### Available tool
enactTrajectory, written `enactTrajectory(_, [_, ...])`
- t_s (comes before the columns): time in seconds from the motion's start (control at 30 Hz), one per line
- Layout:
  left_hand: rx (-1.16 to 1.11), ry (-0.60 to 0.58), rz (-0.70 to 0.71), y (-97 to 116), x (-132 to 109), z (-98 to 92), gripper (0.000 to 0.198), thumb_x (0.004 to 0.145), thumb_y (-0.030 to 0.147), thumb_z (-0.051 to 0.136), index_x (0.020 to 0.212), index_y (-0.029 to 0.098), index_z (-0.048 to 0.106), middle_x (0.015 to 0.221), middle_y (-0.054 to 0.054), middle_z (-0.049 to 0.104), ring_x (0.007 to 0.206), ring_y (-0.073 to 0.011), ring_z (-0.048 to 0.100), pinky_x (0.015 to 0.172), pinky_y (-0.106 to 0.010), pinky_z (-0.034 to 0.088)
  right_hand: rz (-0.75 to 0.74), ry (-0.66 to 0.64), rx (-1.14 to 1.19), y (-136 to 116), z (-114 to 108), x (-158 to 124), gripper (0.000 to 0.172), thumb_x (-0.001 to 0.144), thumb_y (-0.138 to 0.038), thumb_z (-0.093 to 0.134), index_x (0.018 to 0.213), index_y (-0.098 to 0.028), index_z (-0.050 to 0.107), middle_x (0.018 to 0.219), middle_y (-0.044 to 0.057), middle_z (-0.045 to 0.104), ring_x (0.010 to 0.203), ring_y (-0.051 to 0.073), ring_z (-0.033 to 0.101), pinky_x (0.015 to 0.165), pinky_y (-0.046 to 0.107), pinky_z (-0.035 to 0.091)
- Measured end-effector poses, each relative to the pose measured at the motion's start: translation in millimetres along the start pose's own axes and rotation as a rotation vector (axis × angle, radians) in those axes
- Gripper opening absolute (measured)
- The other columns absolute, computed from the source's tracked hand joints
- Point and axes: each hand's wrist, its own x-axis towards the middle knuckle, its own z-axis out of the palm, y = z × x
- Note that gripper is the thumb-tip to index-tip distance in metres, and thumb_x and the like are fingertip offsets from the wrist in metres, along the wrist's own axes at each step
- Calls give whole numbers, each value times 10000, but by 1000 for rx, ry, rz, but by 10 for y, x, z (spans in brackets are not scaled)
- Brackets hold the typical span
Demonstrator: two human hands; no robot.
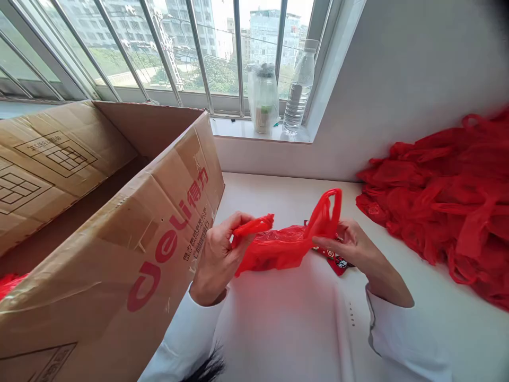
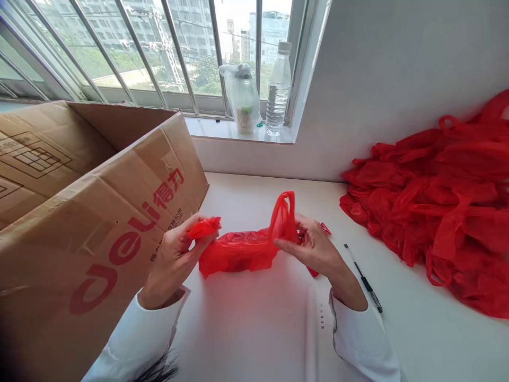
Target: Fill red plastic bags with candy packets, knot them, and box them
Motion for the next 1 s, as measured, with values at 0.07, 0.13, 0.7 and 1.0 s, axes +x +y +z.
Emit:
enactTrajectory(0.07, [37, -50, 38, 48, -42, -35, 149, 879, 319, 554, 836, 209, 645, 712, 22, 604, 642, -126, 539, 614, -244, 404, 19, 37, 55, -15, 17, -36, 204, 766, -364, 679, 760, -166, 631, 676, 10, 587, 627, 148, 563, 547, 266, 465])
enactTrajectory(0.13, [66, -87, 86, 94, -113, -88, 216, 926, 329, 472, 876, 212, 647, 713, 14, 594, 648, -129, 538, 631, -251, 410, 10, 74, 166, -29, 47, -63, 216, 768, -381, 692, 777, -173, 636, 681, 8, 598, 622, 146, 574, 550, 269, 482])
enactTrajectory(0.7, [503, -296, 420, 158, -498, -146, 383, 980, 407, 294, 1022, 251, 641, 801, -14, 662, 687, -164, 579, 677, -313, 405, -35, 170, 281, -166, 1, -182, 285, 696, -114, 579, 938, -259, 535, 731, -26, 548, 512, 105, 472, 406, 227, 398])
enactTrajectory(1.0, [619, -352, 494, 162, -645, -46, 285, 959, 254, 401, 922, 262, 683, 909, -29, 701, 755, -157, 627, 784, -355, 393, -24, 137, 270, -205, -84, -252, 315, 699, -124, 568, 978, -269, 592, 813, 1, 574, 539, 109, 475, 389, 224, 355])
